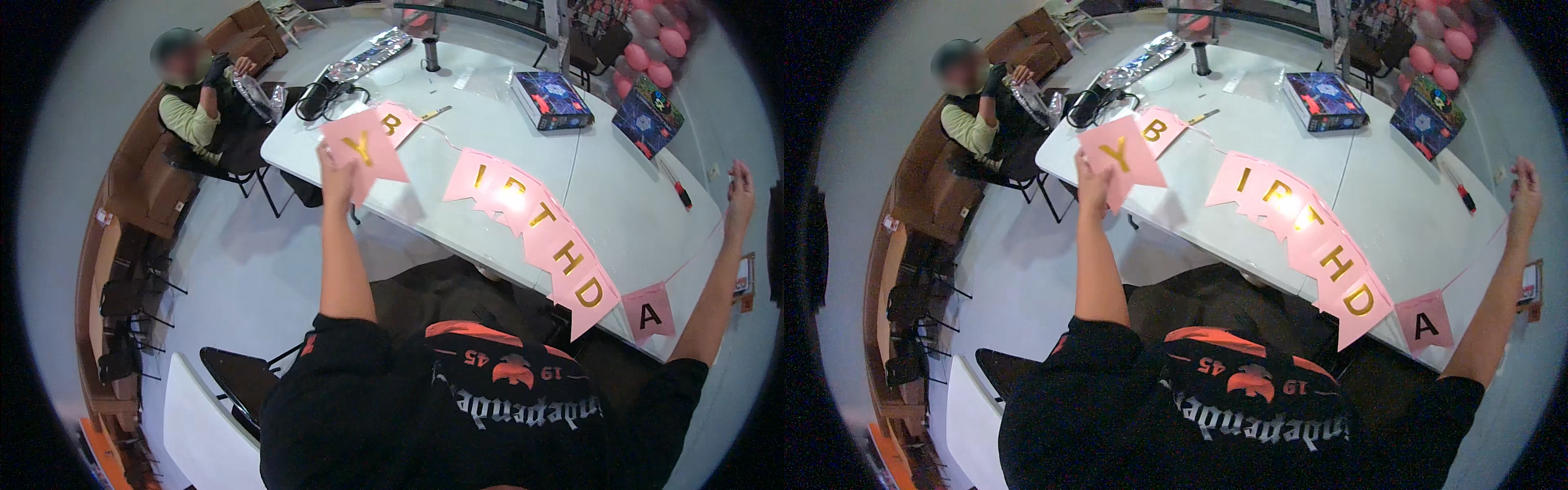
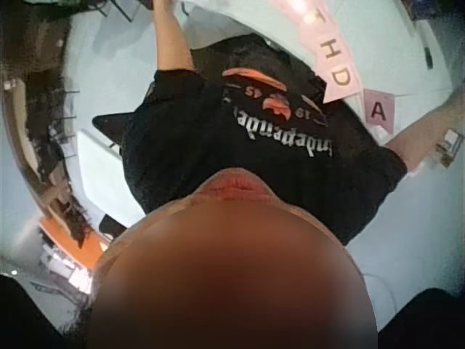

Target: The person assembles a pink and gold 'HAPPY BIRTHDAY' banner by threading individual lettered pennants onto a string. They handle each pennant one at a time, aligning holes and pulling the string through, then arrange the letters in order on the table.

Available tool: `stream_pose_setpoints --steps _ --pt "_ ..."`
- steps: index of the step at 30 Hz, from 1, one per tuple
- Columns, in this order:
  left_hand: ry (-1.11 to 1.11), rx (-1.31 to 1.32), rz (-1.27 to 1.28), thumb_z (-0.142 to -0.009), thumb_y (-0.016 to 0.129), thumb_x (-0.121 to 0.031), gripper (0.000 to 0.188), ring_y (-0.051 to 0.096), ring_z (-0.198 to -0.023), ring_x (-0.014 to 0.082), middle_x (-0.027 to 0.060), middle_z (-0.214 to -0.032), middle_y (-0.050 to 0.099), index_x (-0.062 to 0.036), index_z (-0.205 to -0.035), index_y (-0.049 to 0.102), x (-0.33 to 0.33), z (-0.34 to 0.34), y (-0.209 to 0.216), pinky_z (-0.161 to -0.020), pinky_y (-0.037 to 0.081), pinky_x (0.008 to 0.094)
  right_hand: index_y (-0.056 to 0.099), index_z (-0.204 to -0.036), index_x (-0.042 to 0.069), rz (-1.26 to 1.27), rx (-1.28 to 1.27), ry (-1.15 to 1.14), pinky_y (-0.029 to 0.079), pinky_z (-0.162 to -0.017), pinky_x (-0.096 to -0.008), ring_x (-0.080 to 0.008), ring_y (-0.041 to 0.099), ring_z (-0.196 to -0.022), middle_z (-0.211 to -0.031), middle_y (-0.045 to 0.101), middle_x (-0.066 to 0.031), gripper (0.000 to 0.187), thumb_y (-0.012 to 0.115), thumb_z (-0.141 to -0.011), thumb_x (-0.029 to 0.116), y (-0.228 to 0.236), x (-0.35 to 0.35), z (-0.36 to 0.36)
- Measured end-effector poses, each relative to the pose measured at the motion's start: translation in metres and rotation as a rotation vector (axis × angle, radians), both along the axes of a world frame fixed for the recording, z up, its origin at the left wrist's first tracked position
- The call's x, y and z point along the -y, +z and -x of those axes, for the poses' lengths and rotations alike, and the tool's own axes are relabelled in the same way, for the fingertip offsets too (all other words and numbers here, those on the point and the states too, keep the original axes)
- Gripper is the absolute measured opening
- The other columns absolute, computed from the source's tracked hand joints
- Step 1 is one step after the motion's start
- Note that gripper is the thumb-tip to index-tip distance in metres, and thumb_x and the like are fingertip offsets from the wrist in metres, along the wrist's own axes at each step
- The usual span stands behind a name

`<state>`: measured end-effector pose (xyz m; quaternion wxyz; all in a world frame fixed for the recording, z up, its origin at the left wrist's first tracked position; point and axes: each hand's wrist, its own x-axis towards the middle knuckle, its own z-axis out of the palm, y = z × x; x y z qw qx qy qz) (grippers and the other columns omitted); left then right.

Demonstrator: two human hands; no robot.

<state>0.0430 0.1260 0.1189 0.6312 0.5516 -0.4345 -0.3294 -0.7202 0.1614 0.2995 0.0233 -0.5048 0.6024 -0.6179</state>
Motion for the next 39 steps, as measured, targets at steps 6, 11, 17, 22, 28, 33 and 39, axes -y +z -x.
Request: stream_pose_setpoints --steps 6,11,17,22,28,33,39 --pt "-0.374 -0.363 0.019 -0.092 0.052 -0.015 0.035 0.049 -0.097 0.0112 0.0058 -0.108 0.053 -0.0077 -0.123 0.038 -0.070 0.140 0.010 -0.082 0.044 0.0290 0.063 -0.090 0.013 -0.277 -0.005 0.528 0.021 -0.044 -0.0149 0.0017 0.030 -0.050 -0.110 0.061 0.0005 0.010 0.057 -0.088 0.021 -0.062 -0.005 -0.220" --pt "-0.526 -0.459 0.089 -0.090 0.053 -0.010 0.029 0.049 -0.100 0.0111 0.0061 -0.107 0.053 -0.0057 -0.117 0.044 -0.097 0.202 0.015 -0.087 0.041 0.0276 0.063 -0.079 0.003 -0.588 0.151 0.917 0.034 -0.049 -0.0160 -0.0023 0.050 -0.063 -0.108 0.063 -0.0075 0.007 0.065 -0.080 0.009 -0.103 -0.054 -0.345" --pt "-0.522 -0.467 -0.049 -0.086 0.060 -0.015 0.026 0.059 -0.085 0.0099 0.0030 -0.102 0.060 -0.0067 -0.110 0.053 -0.100 0.200 0.024 -0.067 0.051 0.0251 0.065 -0.081 -0.001 -0.577 0.141 0.874 0.045 -0.067 -0.0218 -0.0076 0.055 -0.072 -0.080 0.063 0.0003 0.008 0.066 -0.080 0.007 -0.118 -0.060 -0.338" --pt "-0.507 -0.448 -0.183 -0.086 0.061 -0.013 0.023 0.059 -0.082 0.0100 0.0029 -0.099 0.059 -0.0046 -0.106 0.055 -0.111 0.194 0.035 -0.062 0.053 0.0256 0.065 -0.079 0.000 -0.589 0.204 0.880 0.044 -0.066 -0.0219 -0.0068 0.054 -0.071 -0.080 0.063 -0.0011 0.009 0.067 -0.080 0.009 -0.130 -0.073 -0.338" --pt "-0.591 -0.422 -0.230 -0.087 0.058 -0.015 0.017 0.060 -0.083 0.0117 0.0011 -0.095 0.057 -0.0059 -0.102 0.055 -0.112 0.190 0.036 -0.060 0.053 0.0253 0.065 -0.082 -0.001 -0.640 0.111 0.737 0.046 -0.066 -0.0234 -0.0094 0.057 -0.077 -0.084 0.063 -0.0037 0.007 0.065 -0.080 0.006 -0.131 -0.082 -0.341" --pt "-0.594 -0.320 -0.339 -0.089 0.056 -0.014 0.016 0.060 -0.083 0.0141 0.0031 -0.095 0.055 -0.0030 -0.100 0.054 -0.114 0.207 0.018 -0.065 0.057 0.0280 0.066 -0.085 0.000 -0.134 -0.302 0.254 0.045 -0.065 -0.0247 -0.0166 0.059 -0.077 -0.086 0.061 -0.0086 0.009 0.066 -0.076 0.003 -0.138 -0.090 -0.357" --pt "-0.759 -0.316 -0.353 -0.089 0.057 -0.014 0.015 0.060 -0.077 0.0110 0.0019 -0.092 0.055 -0.0016 -0.097 0.057 -0.131 0.225 0.005 -0.060 0.055 0.0244 0.067 -0.089 0.003 -0.107 -0.266 0.542 0.050 -0.066 -0.0291 -0.0223 0.063 -0.078 -0.084 0.062 -0.0109 0.016 0.064 -0.074 -0.001 -0.159 -0.110 -0.387"
